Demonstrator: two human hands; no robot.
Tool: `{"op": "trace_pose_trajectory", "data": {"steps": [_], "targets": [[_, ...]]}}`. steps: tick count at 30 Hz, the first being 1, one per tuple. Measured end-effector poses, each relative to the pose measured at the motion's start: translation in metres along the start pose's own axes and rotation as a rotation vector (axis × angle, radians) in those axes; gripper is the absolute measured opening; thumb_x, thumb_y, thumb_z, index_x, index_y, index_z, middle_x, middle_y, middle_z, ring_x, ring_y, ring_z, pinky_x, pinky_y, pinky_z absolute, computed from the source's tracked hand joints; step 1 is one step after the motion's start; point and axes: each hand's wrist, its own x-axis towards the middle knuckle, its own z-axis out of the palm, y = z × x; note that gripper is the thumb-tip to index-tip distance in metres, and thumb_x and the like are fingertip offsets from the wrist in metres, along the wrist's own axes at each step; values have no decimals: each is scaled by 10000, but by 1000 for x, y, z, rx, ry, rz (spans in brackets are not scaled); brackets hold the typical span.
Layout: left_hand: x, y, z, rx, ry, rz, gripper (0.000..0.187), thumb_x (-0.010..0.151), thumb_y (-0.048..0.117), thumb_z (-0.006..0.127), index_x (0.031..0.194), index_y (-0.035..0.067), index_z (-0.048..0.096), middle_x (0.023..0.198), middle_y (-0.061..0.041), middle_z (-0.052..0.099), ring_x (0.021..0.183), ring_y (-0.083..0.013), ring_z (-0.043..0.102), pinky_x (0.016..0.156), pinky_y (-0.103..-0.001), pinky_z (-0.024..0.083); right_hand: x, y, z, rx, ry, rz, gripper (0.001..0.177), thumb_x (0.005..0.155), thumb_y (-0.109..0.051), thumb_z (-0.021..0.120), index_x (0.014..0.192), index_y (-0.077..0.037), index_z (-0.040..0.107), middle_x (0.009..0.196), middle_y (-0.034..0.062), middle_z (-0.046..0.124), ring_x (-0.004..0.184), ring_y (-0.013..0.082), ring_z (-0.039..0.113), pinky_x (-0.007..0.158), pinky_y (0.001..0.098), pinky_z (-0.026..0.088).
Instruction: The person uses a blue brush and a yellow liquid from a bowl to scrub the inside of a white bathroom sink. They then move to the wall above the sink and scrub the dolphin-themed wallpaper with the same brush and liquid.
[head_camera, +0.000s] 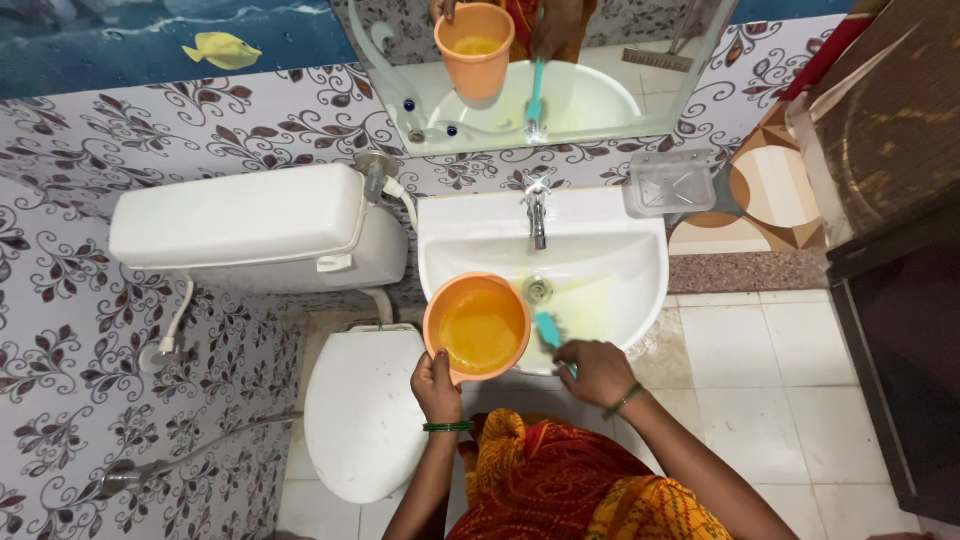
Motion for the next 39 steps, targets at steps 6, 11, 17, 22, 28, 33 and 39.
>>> {"op": "trace_pose_trajectory", "data": {"steps": [6,11,17,22,28,33,39], "targets": [[2,-5,1,-38,-10,39,306,1037,212,567,783,45,592,570,22,513,431,-47,427,375,-250,348,27,18,-30,-277,122,80,173,853,-182,660,970,-101,759,954,136,758,831,312,739,761,428,601],[0,-3,2,-30,9,18,337,1048,214,576,760,42,545,579,29,498,442,-38,413,376,-248,341,45,18,-25,-274,246,-26,165,861,-178,630,903,-105,772,955,147,760,798,340,732,756,448,599],[-4,8,4,-31,20,-17,307,1035,213,554,768,64,583,577,38,511,443,-33,408,373,-246,333,-34,-14,-38,-241,114,-28,200,853,-259,640,891,-113,770,917,110,758,762,334,730,734,462,595],[-3,4,3,-32,20,6,318,1033,205,560,753,56,569,568,33,510,435,-41,408,376,-252,317,27,3,-21,-257,24,154,249,969,-245,559,959,-94,757,939,132,763,799,308,753,761,434,609],[-2,-1,1,-42,15,19,349,1041,195,568,727,51,515,563,32,467,438,-39,374,381,-260,307,45,0,-25,-118,124,130,237,913,-300,632,973,-156,811,944,108,787,804,304,740,821,421,591],[-5,3,4,-40,40,28,330,1029,183,552,728,46,565,565,27,510,442,-41,403,394,-257,316,-22,-18,-26,-63,106,-26,245,868,-321,653,943,-159,821,925,70,794,779,281,747,776,422,599],[-3,-10,5,-78,36,136,366,1063,175,583,736,25,514,615,27,471,543,-33,384,485,-259,335,46,10,0,-177,239,40,209,897,-277,637,924,-171,815,939,100,774,826,294,733,782,428,596]]}}
